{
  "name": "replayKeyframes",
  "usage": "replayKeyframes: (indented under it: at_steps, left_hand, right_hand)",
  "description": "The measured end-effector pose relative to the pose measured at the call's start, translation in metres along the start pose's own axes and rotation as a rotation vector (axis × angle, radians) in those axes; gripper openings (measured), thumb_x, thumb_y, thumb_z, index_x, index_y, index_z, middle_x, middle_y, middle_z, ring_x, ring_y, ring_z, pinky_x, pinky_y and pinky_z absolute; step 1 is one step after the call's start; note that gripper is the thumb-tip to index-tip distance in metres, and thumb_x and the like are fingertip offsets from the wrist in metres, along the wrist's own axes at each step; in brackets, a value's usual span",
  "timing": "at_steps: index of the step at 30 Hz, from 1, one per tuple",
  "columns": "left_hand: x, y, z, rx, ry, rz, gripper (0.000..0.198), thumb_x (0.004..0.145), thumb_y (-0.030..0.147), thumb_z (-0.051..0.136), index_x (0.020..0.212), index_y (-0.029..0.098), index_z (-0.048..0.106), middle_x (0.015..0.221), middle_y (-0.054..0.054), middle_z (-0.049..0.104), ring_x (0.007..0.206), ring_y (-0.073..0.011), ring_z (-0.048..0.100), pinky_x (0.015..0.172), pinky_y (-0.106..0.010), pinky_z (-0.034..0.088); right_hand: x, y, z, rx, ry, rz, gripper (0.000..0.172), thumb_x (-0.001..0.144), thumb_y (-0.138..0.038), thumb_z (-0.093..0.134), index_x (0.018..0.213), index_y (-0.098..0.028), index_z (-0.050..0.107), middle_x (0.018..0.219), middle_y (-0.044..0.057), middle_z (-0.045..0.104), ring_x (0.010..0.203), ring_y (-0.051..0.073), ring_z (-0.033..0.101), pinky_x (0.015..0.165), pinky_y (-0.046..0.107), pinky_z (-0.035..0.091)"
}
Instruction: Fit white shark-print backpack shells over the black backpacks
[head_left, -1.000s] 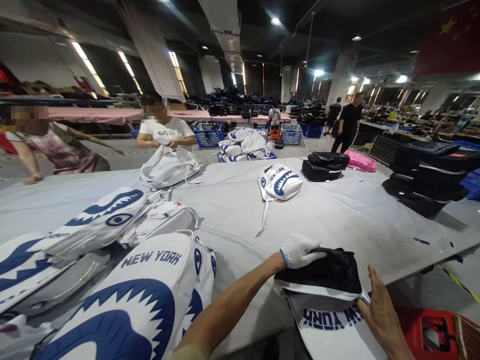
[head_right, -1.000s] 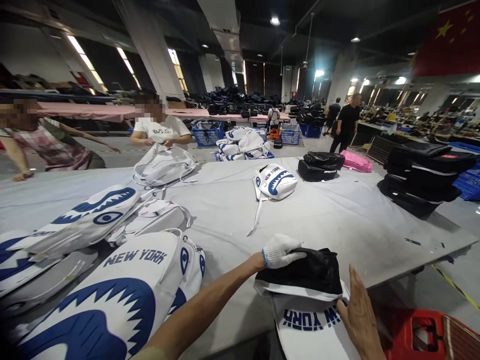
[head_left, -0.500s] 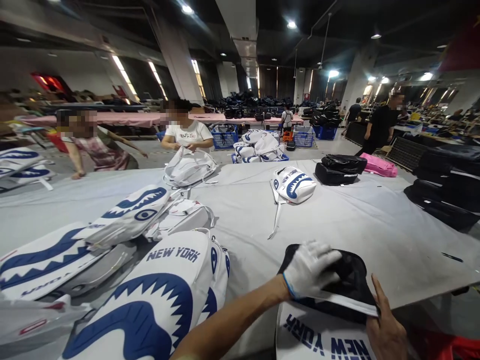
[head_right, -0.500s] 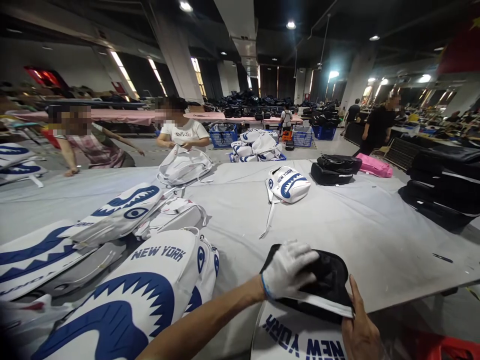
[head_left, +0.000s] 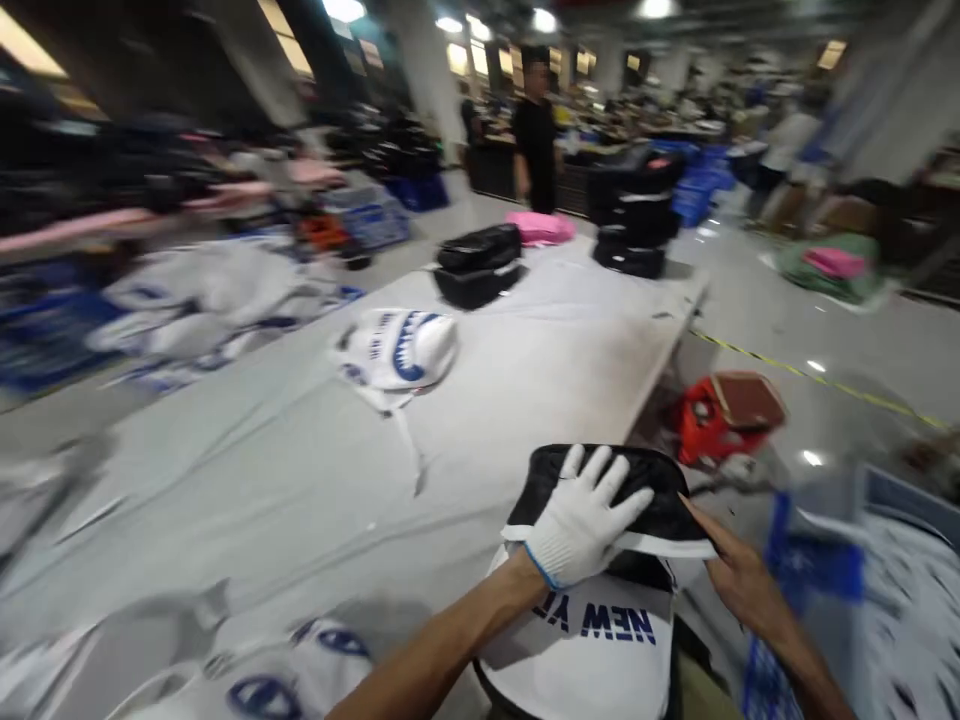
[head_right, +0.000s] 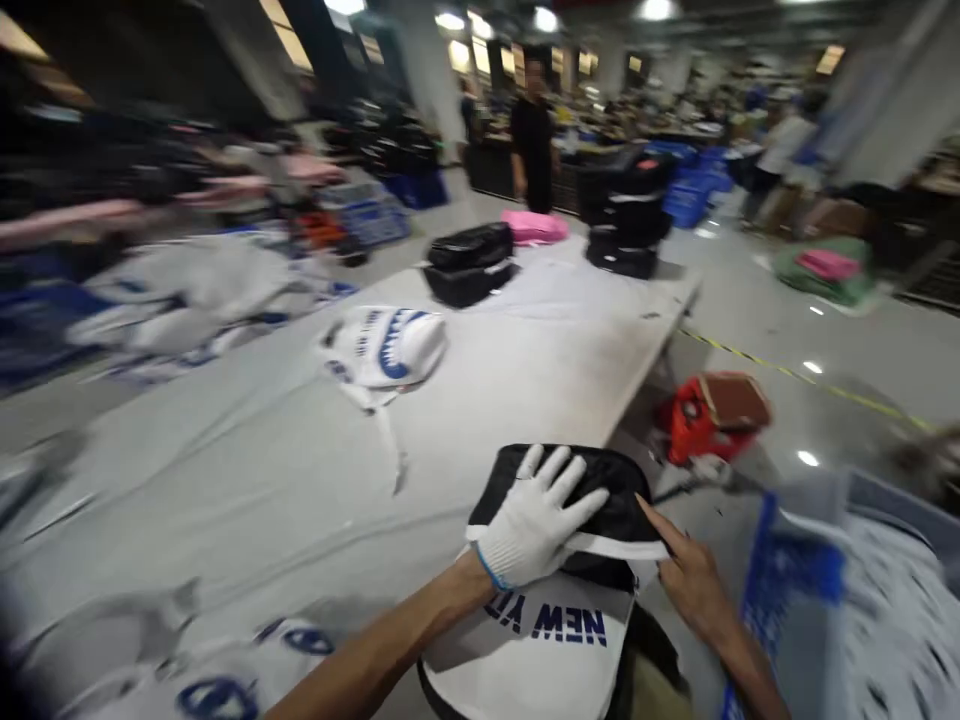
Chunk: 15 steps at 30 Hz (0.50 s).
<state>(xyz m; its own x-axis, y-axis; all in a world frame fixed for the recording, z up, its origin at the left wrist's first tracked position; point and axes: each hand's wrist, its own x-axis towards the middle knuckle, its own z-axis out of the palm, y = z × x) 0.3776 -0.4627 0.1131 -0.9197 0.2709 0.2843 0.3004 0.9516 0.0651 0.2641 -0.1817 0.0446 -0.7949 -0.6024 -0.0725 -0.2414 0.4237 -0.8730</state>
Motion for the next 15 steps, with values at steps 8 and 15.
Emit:
replayKeyframes:
  at_steps: [8, 15]
  left_hand:
    - [0.085, 0.051, 0.024, -0.068, -0.184, 0.204, 0.069, 0.091, 0.047, 0.084, 0.155, 0.027, 0.069, 0.177, -0.025, 0.048, 0.163, -0.0575, 0.037, 0.129, -0.086, 0.018]
    - [0.180, 0.060, 0.065, -0.091, -0.266, 0.282, 0.061, 0.085, 0.040, 0.088, 0.142, 0.023, 0.075, 0.172, -0.028, 0.052, 0.160, -0.0559, 0.046, 0.131, -0.082, 0.026]
  right_hand:
    - [-0.045, -0.003, -0.082, 0.139, -0.010, 0.191, 0.056, 0.096, -0.032, 0.061, 0.148, -0.020, 0.079, 0.148, 0.008, 0.079, 0.139, 0.033, 0.073, 0.124, 0.045, 0.055]
    - [-0.008, 0.033, -0.141, 0.342, -0.101, 0.208, 0.034, 0.098, -0.044, 0.071, 0.112, -0.018, 0.090, 0.114, 0.004, 0.087, 0.115, 0.026, 0.076, 0.107, 0.031, 0.057]
